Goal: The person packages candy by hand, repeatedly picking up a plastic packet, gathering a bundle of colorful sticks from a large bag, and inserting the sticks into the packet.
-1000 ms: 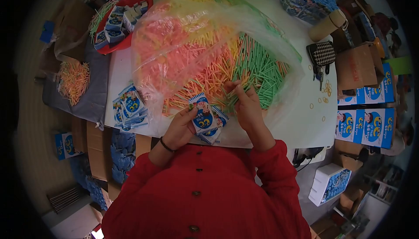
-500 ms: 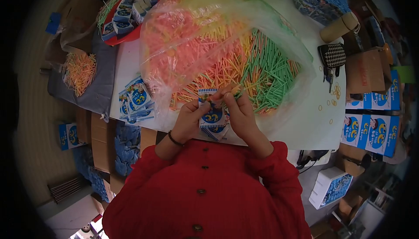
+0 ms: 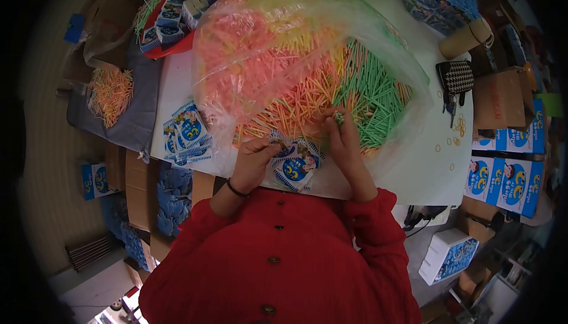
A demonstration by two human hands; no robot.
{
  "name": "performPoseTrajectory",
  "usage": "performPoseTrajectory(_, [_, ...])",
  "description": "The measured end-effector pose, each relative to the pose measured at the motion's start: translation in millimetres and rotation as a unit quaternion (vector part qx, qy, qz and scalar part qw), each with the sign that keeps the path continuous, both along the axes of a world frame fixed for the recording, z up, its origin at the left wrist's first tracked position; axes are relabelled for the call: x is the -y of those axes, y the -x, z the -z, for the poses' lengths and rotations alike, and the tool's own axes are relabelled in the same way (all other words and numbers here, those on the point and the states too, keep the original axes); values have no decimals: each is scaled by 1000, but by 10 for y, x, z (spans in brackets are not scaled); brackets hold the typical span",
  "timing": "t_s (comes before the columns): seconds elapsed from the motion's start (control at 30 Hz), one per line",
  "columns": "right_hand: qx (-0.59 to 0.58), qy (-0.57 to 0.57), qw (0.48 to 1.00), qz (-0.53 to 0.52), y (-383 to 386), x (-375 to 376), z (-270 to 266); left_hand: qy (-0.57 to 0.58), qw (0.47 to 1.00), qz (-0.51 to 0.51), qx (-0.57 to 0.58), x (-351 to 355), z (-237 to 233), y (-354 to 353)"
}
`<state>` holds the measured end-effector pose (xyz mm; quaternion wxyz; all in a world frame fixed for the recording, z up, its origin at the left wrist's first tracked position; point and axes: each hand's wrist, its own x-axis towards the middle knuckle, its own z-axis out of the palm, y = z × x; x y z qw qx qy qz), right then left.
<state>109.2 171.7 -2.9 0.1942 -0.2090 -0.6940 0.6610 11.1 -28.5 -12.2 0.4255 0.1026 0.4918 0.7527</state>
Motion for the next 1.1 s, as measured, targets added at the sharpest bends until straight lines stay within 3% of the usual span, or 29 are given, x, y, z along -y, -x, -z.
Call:
performPoseTrajectory(0.07, [-52,52,997,20,-22,4,-19,18,1000,15,-14,-1,-67,6])
performPoseTrajectory(0.13, [-206,323,923,-27,2,95,-297,36,998,36,-27,-15,-93,6])
performPoseTrajectory(0.27, [-207,304,926,-84,44,273,-562,46,990,83,-104,-77,-150,-6])
performPoseTrajectory(0.33, [-192,151,964,-108,73,312,-565,46,989,84,-117,-81,-201,-8])
performPoseTrajectory(0.47, [-163,195,960,-116,101,378,-519,46,985,66,-151,-45,-196,-14])
performPoseTrajectory(0.53, [-151,-24,975,-162,131,325,-413,45,986,66,-147,-30,-170,-25])
performPoseTrajectory(0.57, [-152,-25,975,-162,108,308,-402,33,988,62,-140,-31,-159,-32])
performPoseTrajectory(0.63, [-52,-203,952,-221,60,282,-400,20,989,56,-133,-25,-67,-38])
performPoseTrajectory(0.67, [-53,-203,952,-223,56,278,-413,6,990,54,-130,-12,52,-45])
performPoseTrajectory(0.73, [-12,-342,913,-220,57,280,-492,-7,991,51,-127,-30,50,-56])
performPoseTrajectory(0.8, [15,-356,908,-221,52,290,-687,-14,996,42,-73,-52,6,-80])
performPoseTrajectory(0.87, [40,-370,901,-221,50,297,-822,-40,993,59,-90,-76,-15,-39])
performPoseTrajectory(0.97, [-41,-293,941,-167,45,245,-890,-100,987,68,-107,-120,-138,14])
performPoseTrajectory(1.1, [-35,-404,909,-97,-15,158,-856,-122,978,71,-153,-111,-291,89])
